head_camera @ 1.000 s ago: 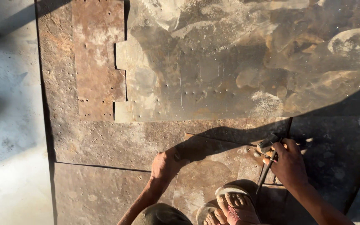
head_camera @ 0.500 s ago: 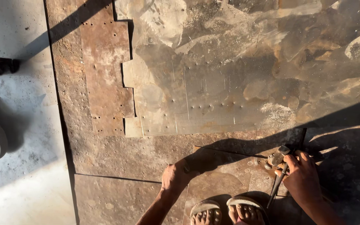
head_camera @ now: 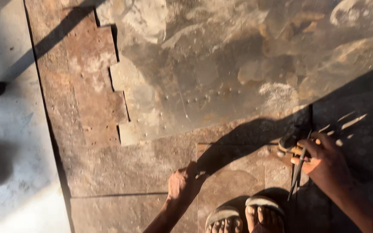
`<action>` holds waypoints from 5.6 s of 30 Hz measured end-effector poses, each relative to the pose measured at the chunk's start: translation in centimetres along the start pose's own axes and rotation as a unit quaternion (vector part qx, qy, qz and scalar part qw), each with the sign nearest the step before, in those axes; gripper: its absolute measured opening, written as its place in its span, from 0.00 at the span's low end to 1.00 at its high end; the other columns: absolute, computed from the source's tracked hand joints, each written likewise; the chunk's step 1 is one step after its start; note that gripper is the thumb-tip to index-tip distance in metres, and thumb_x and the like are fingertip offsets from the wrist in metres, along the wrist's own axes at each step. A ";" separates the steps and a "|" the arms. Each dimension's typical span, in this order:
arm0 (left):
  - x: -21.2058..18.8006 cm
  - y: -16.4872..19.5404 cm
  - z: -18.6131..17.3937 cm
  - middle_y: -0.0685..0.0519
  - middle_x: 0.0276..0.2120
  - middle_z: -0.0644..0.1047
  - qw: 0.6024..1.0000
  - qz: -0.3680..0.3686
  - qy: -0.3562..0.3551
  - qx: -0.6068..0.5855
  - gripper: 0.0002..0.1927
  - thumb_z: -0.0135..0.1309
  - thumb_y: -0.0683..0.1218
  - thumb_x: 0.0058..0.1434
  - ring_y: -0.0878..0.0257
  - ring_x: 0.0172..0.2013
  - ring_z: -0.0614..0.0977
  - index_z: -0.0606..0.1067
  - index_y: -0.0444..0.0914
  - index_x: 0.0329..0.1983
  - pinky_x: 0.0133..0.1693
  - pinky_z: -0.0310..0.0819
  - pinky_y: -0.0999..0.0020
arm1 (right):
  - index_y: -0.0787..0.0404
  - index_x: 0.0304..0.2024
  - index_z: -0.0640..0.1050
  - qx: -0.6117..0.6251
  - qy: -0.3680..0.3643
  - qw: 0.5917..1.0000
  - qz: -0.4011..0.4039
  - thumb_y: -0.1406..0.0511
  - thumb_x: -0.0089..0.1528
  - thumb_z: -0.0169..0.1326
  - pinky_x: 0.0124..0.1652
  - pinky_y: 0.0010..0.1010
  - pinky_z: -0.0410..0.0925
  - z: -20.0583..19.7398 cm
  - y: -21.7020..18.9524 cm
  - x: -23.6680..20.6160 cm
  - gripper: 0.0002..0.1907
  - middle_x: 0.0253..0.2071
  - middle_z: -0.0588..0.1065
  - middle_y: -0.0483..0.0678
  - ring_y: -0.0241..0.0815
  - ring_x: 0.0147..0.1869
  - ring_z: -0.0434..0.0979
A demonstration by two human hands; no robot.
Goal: The person works on sheet metal pieces laid on the floor. They hold a punch against the sheet and strike it with a hammer, then use a pointed scribe to draw lines and mark hole positions on the metal, repositioning the sheets and repeating the punching and marking on different spots.
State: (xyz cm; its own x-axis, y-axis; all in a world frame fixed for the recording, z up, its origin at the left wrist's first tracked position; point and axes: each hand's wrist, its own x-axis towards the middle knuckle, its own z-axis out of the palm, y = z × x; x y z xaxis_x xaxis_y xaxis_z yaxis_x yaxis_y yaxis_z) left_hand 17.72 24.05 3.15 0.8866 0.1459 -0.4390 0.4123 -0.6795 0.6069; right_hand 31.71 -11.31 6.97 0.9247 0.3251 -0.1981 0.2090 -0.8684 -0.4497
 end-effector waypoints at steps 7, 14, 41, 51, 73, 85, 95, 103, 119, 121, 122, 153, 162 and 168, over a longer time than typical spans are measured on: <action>-1.5 0.4 0.9 0.43 0.31 0.82 0.987 0.049 0.056 -0.143 0.13 0.59 0.42 0.59 0.46 0.33 0.85 0.72 0.36 0.46 0.33 0.80 0.56 | 0.62 0.45 0.80 0.055 0.023 0.991 -0.121 0.64 0.47 0.69 0.44 0.32 0.78 2.6 -4.7 -2.4 0.24 0.53 0.72 0.58 0.50 0.51 0.79; -3.1 1.0 1.7 0.40 0.39 0.83 0.852 -0.195 -0.094 -0.477 0.19 0.50 0.42 0.66 0.55 0.33 0.88 0.64 0.31 0.58 0.31 0.84 0.62 | 0.65 0.47 0.78 0.112 -0.075 0.964 -0.231 0.66 0.50 0.71 0.51 0.41 0.75 8.9 -9.5 -3.1 0.24 0.56 0.72 0.62 0.59 0.58 0.77; -1.9 0.1 0.4 0.50 0.38 0.83 0.850 -0.040 0.138 -0.506 0.10 0.58 0.40 0.63 0.68 0.40 0.84 0.79 0.38 0.48 0.43 0.79 0.70 | 0.59 0.57 0.78 0.001 0.138 0.989 -0.051 0.65 0.68 0.62 0.58 0.38 0.73 5.9 -1.3 -5.9 0.15 0.56 0.76 0.51 0.50 0.59 0.78; -1.7 -0.2 2.2 0.49 0.41 0.83 0.942 0.073 0.183 -0.272 0.06 0.58 0.40 0.67 0.60 0.40 0.87 0.78 0.37 0.46 0.41 0.82 0.68 | 0.62 0.52 0.76 -0.240 0.142 0.960 -0.027 0.57 0.66 0.67 0.58 0.40 0.67 3.8 3.4 -4.9 0.20 0.51 0.75 0.55 0.52 0.59 0.72; -2.4 -0.7 3.8 0.42 0.50 0.80 0.941 0.241 0.223 -0.080 0.23 0.62 0.30 0.53 0.48 0.49 0.85 0.74 0.32 0.53 0.46 0.85 0.60 | 0.54 0.31 0.79 0.395 -0.270 0.869 -0.128 0.58 0.66 0.58 0.22 0.33 0.67 4.7 -7.5 -8.7 0.11 0.22 0.76 0.43 0.38 0.25 0.75; -1.9 -0.5 3.6 0.41 0.49 0.81 0.940 0.245 0.233 -0.057 0.20 0.64 0.34 0.56 0.48 0.47 0.86 0.74 0.31 0.51 0.45 0.85 0.61 | 0.57 0.32 0.79 0.177 -0.358 0.916 0.029 0.56 0.60 0.59 0.27 0.37 0.72 4.9 -9.6 -5.6 0.12 0.22 0.78 0.49 0.44 0.25 0.80; -0.3 1.1 2.8 0.49 0.33 0.82 0.965 0.064 0.190 -0.171 0.06 0.61 0.41 0.65 0.54 0.31 0.85 0.78 0.38 0.44 0.30 0.78 0.62 | 0.58 0.34 0.79 0.166 -0.296 0.926 0.167 0.48 0.64 0.49 0.18 0.36 0.66 7.5 -4.0 -8.4 0.22 0.13 0.77 0.46 0.41 0.13 0.77; 4.5 4.0 3.1 0.47 0.32 0.81 0.942 0.131 0.168 -0.258 0.05 0.58 0.39 0.66 0.54 0.29 0.84 0.76 0.37 0.43 0.30 0.78 0.65 | 0.60 0.28 0.80 0.153 -0.265 0.932 0.193 0.46 0.66 0.44 0.18 0.34 0.59 7.7 -1.7 -9.5 0.28 0.09 0.67 0.46 0.37 0.12 0.64; 4.0 2.9 3.0 0.43 0.42 0.80 0.947 0.261 0.136 -0.127 0.14 0.56 0.35 0.63 0.47 0.39 0.84 0.73 0.35 0.52 0.38 0.81 0.59 | 0.60 0.33 0.79 0.360 -0.014 0.926 -0.110 0.49 0.65 0.48 0.18 0.36 0.61 -0.5 -8.3 -5.6 0.22 0.11 0.69 0.47 0.40 0.14 0.68; 3.9 2.7 3.2 0.41 0.44 0.79 0.942 0.290 0.140 -0.090 0.19 0.57 0.35 0.60 0.46 0.41 0.84 0.72 0.33 0.55 0.38 0.82 0.58 | 0.59 0.34 0.79 0.410 -0.020 0.893 -0.185 0.50 0.65 0.48 0.19 0.37 0.62 -0.1 -9.1 -5.4 0.21 0.12 0.71 0.48 0.41 0.14 0.70; 3.8 2.6 3.2 0.41 0.45 0.79 0.939 0.305 0.144 -0.069 0.21 0.58 0.34 0.59 0.46 0.42 0.84 0.72 0.32 0.56 0.38 0.82 0.58 | 0.59 0.35 0.79 0.357 -0.080 0.921 -0.136 0.50 0.65 0.49 0.19 0.37 0.63 0.4 -9.4 -5.3 0.20 0.12 0.71 0.48 0.41 0.14 0.70; 7.1 14.0 9.4 0.39 0.37 0.79 0.940 0.300 0.009 -0.165 0.09 0.55 0.39 0.68 0.42 0.32 0.83 0.75 0.36 0.50 0.29 0.76 0.54 | 0.61 0.41 0.79 0.233 -0.034 0.932 0.275 0.57 0.64 0.52 0.23 0.38 0.66 2.2 -1.9 -14.5 0.15 0.18 0.75 0.54 0.45 0.19 0.78; 7.3 13.1 9.8 0.43 0.40 0.79 0.918 0.377 -0.023 -0.123 0.12 0.59 0.39 0.66 0.47 0.36 0.84 0.72 0.36 0.51 0.35 0.80 0.56 | 0.62 0.44 0.74 0.309 0.165 0.937 -0.020 0.62 0.72 0.49 0.24 0.25 0.69 -4.8 -4.8 -12.3 0.09 0.29 0.77 0.46 0.31 0.24 0.77; 7.4 12.7 10.2 0.43 0.43 0.78 0.896 0.434 -0.004 -0.097 0.18 0.59 0.37 0.62 0.45 0.43 0.82 0.70 0.34 0.54 0.41 0.80 0.55 | 0.63 0.41 0.78 0.182 -0.018 0.973 0.142 0.61 0.64 0.54 0.22 0.41 0.66 -1.8 -3.3 -11.0 0.11 0.18 0.76 0.54 0.48 0.18 0.77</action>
State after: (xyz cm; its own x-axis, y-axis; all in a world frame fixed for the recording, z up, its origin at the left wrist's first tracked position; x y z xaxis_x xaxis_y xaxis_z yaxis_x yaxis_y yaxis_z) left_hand 27.34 9.16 0.81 0.8894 -0.3824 0.2504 -0.4029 -0.3974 0.8245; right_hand 21.44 -12.70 12.16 0.9158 0.1095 -0.3865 -0.1863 -0.7367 -0.6501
